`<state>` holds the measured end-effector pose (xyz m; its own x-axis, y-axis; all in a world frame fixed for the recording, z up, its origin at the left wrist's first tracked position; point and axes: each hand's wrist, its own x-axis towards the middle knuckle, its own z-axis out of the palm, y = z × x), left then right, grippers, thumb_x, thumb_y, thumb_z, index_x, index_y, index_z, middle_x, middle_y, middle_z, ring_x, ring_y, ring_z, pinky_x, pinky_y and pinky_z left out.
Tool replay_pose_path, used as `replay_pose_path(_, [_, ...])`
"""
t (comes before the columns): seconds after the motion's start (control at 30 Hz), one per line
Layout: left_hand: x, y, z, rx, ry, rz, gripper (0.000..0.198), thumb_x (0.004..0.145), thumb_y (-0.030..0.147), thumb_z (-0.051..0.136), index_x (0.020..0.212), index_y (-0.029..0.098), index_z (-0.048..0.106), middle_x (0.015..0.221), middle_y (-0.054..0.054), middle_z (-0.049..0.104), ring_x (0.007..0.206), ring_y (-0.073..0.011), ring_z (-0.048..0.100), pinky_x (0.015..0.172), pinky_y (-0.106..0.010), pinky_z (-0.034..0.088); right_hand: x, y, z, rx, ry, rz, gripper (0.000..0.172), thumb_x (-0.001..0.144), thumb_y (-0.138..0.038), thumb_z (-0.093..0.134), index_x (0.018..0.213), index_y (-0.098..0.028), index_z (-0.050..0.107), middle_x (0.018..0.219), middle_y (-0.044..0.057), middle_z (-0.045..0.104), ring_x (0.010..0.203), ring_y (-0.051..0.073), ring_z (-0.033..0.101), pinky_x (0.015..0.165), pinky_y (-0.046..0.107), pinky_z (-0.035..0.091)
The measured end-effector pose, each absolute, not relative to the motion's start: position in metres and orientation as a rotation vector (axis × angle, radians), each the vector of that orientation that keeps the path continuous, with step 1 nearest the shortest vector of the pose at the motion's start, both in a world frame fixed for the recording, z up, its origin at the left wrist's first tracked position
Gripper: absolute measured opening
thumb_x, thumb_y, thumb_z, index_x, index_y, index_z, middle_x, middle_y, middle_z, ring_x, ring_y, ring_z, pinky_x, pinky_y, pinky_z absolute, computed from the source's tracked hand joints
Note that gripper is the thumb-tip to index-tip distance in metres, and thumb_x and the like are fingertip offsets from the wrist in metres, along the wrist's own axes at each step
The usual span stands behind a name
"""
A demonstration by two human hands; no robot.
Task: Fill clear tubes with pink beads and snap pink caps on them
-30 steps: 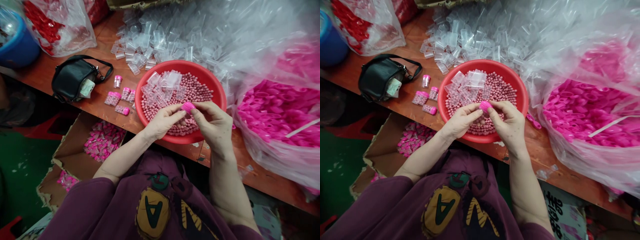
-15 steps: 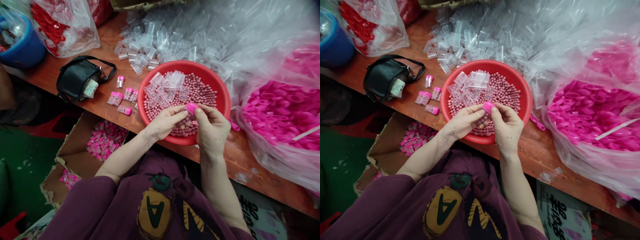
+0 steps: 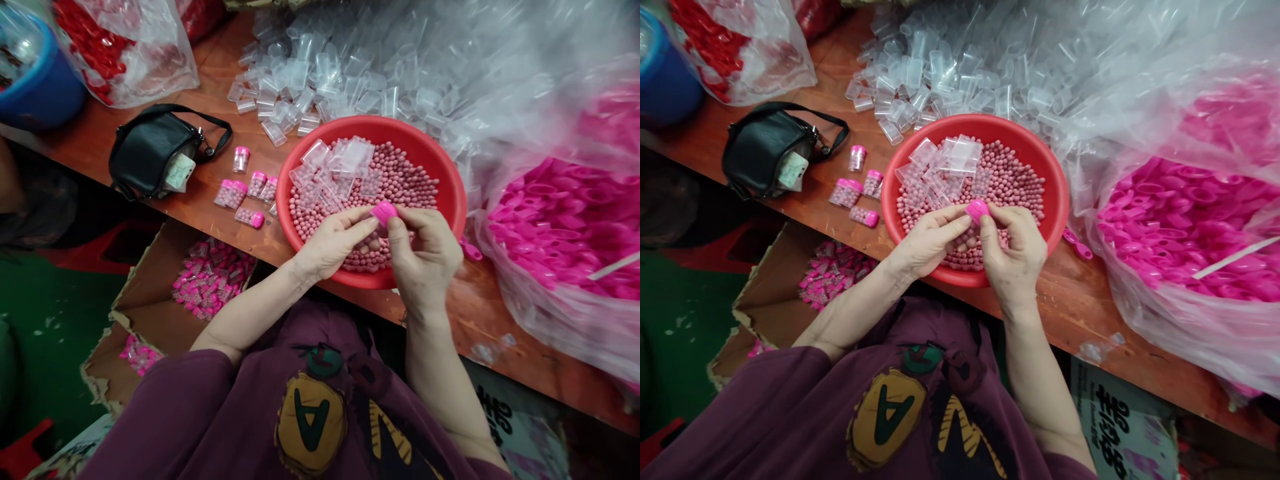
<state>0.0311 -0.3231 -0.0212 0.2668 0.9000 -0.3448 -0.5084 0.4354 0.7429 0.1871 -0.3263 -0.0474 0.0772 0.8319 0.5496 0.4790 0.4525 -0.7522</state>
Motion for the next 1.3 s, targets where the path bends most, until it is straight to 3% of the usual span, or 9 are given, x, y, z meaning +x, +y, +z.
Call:
replay_pose_path(0.1, [0.032, -0.322, -0.022, 0.556, 0.844, 1.066, 0.017, 0.094, 0.029, 0.086, 0.104, 0.016, 0.084, 0.084, -0.001, 0.073, 0.073, -0.0090, 0.061, 0.076, -0.023, 0.051, 0.194, -0.327, -0.051, -1.167, -1.762, 0.208, 0.024, 0.106, -0.037, 0.067, 0.124, -0.026, 0.078, 0.115, 0.011, 0.079, 0.108, 0.030, 0.076, 0.098, 0.054, 0.065])
replay_pose_path(0.27, [0.036, -0.321, -0.025, 0.596, 0.891, 1.078, 0.022, 0.090, 0.031, 0.089, 0.103, 0.015, 0.082, 0.087, -0.001, 0.076, 0.072, -0.0086, 0.064, 0.072, -0.020, 0.053, 0.197, -0.326, -0.055, -1.240, -2.038, 0.091, 0.066, 0.092, -0.043, 0.079, 0.151, -0.022, 0.060, 0.139, 0.020, 0.069, 0.128, 0.041, 0.066, 0.109, 0.064, 0.058])
replay_pose_path(0.4, [0.040, -0.323, -0.025, 0.654, 0.968, 1.121, 0.026, 0.089, 0.032, 0.090, 0.107, 0.016, 0.081, 0.084, 0.001, 0.074, 0.071, -0.0091, 0.066, 0.071, -0.020, 0.056, 0.189, -0.322, -0.057, -1.300, -2.123, -0.036, 0.076, 0.093, -0.042, 0.073, 0.159, -0.013, 0.048, 0.136, 0.025, 0.067, 0.120, 0.044, 0.066, 0.105, 0.067, 0.055])
replay_pose_path(0.63, [0.040, -0.324, -0.030, 0.792, 1.015, 1.058, 0.012, 0.095, 0.023, 0.081, 0.099, 0.012, 0.078, 0.076, 0.002, 0.068, 0.064, -0.0082, 0.065, 0.063, -0.018, 0.054, 0.194, -0.320, -0.058, -1.250, -2.201, 0.026, 0.071, 0.093, -0.040, 0.072, 0.155, -0.011, 0.052, 0.131, 0.023, 0.070, 0.119, 0.041, 0.067, 0.103, 0.062, 0.057])
replay_pose_path(0.87, [0.042, -0.326, -0.032, 0.749, 0.938, 1.061, 0.034, 0.089, 0.025, 0.090, 0.118, 0.014, 0.075, 0.099, -0.003, 0.079, 0.086, -0.0133, 0.074, 0.082, -0.024, 0.064, 0.200, -0.321, -0.062, -1.265, -2.161, -0.129, 0.060, 0.095, -0.049, 0.069, 0.145, -0.017, 0.060, 0.118, 0.018, 0.074, 0.107, 0.038, 0.070, 0.093, 0.057, 0.058])
replay_pose_path(1.0, [0.046, -0.324, -0.033, 0.724, 1.002, 1.048, 0.029, 0.093, 0.024, 0.087, 0.115, 0.015, 0.070, 0.090, -0.001, 0.077, 0.072, -0.0097, 0.069, 0.073, -0.022, 0.061, 0.194, -0.323, -0.062, -1.226, -2.161, -0.293, 0.047, 0.099, -0.042, 0.062, 0.134, -0.012, 0.066, 0.102, 0.017, 0.073, 0.093, 0.035, 0.068, 0.081, 0.051, 0.054])
replay_pose_path(1.1, [0.049, -0.326, -0.030, 0.729, 1.015, 1.042, 0.023, 0.099, 0.021, 0.079, 0.118, 0.015, 0.068, 0.091, -0.002, 0.076, 0.070, -0.0084, 0.068, 0.070, -0.021, 0.060, 0.194, -0.324, -0.059, -1.281, -2.178, -0.119, 0.051, 0.100, -0.044, 0.066, 0.140, -0.013, 0.066, 0.107, 0.019, 0.074, 0.100, 0.037, 0.069, 0.087, 0.054, 0.055])
replay_pose_path(1.23, [0.020, -0.324, -0.021, 0.992, 1.146, 1.202, 0.028, 0.106, 0.024, 0.068, 0.133, 0.020, 0.063, 0.109, -0.005, 0.078, 0.073, -0.0093, 0.069, 0.073, -0.025, 0.062, 0.211, -0.311, -0.048, -1.144, -2.150, 0.586, 0.089, 0.095, -0.056, 0.077, 0.168, -0.019, 0.043, 0.126, 0.015, 0.075, 0.108, 0.035, 0.073, 0.094, 0.054, 0.061])
replay_pose_path(1.3, [-0.021, -0.315, -0.023, 1.234, 1.382, 1.368, 0.029, 0.111, 0.030, 0.061, 0.140, 0.025, 0.061, 0.124, -0.006, 0.077, 0.087, -0.0125, 0.073, 0.082, -0.028, 0.064, 0.223, -0.297, -0.042, -1.228, -1.994, 0.696, 0.079, 0.098, -0.054, 0.075, 0.165, -0.023, 0.049, 0.117, 0.011, 0.078, 0.099, 0.031, 0.074, 0.092, 0.052, 0.063])
